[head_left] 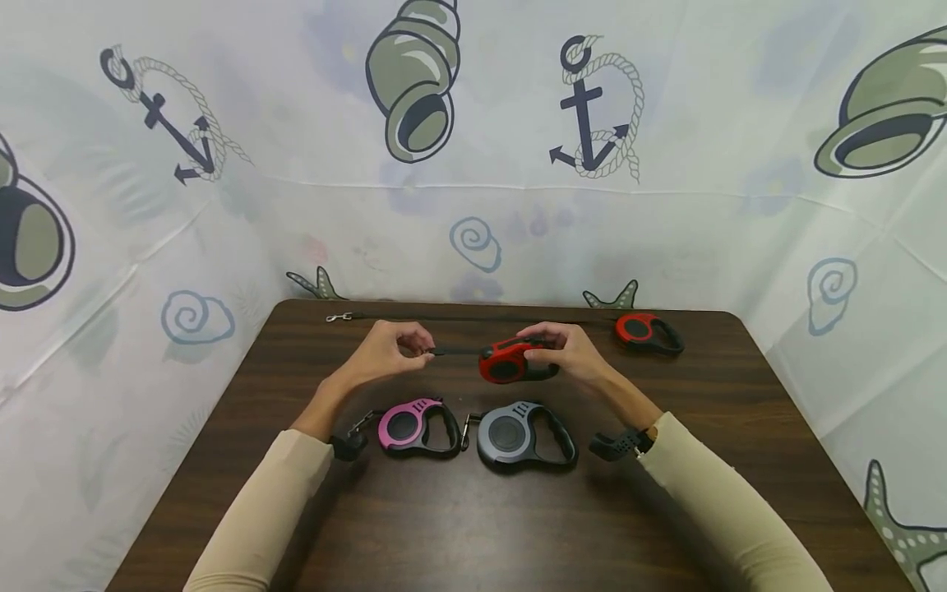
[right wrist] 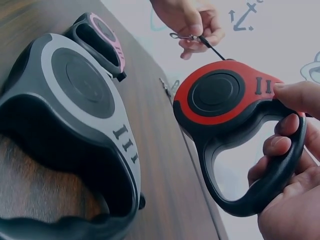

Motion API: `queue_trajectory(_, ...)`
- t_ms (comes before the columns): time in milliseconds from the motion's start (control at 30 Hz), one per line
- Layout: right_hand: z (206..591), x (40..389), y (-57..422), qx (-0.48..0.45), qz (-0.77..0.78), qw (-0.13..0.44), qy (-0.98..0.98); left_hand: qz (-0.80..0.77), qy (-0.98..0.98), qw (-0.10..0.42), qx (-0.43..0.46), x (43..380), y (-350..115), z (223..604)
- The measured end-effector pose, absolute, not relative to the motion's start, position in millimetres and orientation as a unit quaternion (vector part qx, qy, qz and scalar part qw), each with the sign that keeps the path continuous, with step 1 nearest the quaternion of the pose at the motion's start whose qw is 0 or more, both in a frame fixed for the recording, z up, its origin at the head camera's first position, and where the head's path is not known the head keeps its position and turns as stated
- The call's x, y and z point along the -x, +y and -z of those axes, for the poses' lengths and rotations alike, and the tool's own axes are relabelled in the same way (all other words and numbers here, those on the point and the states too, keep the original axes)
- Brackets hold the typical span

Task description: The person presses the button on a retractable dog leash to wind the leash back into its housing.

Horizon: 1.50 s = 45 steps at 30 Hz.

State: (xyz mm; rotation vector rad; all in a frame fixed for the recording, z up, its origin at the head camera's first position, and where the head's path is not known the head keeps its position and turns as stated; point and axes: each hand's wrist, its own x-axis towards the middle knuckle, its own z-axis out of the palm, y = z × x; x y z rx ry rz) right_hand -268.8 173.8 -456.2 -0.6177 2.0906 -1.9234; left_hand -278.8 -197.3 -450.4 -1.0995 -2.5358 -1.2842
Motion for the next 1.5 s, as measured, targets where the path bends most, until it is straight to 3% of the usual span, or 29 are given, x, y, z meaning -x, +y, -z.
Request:
queue_trajectory(1133,458.9,270.3,137.6,0.202,0.673,0.105,0.703,0.445,-0.821,0.04,0.355,276.6,-171.9,454.8)
queue_trajectory(1500,464.7,280.2,125.2,0.201,0.689,0.105,0.688,0.475,-0.816,-0.003,0.329,278.7,-171.8,458.4)
